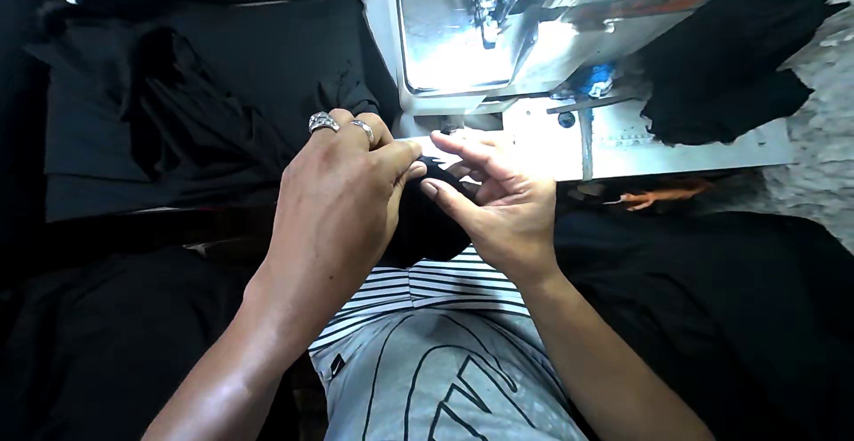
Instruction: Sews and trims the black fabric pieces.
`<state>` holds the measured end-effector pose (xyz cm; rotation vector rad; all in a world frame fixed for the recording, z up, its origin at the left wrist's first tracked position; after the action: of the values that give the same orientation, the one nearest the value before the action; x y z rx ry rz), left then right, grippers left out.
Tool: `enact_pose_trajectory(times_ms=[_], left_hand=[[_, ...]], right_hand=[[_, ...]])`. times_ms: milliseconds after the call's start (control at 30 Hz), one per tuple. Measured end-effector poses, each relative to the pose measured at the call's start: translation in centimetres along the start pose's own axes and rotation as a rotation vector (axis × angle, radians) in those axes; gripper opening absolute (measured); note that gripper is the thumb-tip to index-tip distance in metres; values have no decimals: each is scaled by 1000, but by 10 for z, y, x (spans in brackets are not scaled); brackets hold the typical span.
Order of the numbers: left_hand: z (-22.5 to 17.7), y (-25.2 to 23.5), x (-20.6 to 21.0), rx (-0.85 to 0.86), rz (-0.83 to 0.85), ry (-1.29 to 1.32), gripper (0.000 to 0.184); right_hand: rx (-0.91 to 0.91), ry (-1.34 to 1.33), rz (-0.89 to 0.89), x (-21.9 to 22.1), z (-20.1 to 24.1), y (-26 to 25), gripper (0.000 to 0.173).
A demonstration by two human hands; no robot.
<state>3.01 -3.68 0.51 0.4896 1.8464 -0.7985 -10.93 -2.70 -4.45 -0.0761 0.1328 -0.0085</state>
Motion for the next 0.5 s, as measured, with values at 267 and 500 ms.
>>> enact_pose_trajectory(times_ms=[267, 500], left_hand=[[17, 3, -17, -65, -57, 39, 23], [-8, -28, -18, -67, -223, 97, 37]], right_hand=[[94, -55, 1, -14, -16, 1, 48], [299, -169, -149, -54, -94, -7, 80]])
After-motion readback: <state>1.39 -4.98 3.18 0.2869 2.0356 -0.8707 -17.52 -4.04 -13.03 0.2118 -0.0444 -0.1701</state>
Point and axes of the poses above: each hand's wrist, its own y-axis away from the middle knuckle, its own x-axis out of the palm, z = x × y, the point moved 10 cm from there along -y, towards the middle knuckle, and after that the axes turned 15 degrees about x, right-handed, at the moved point
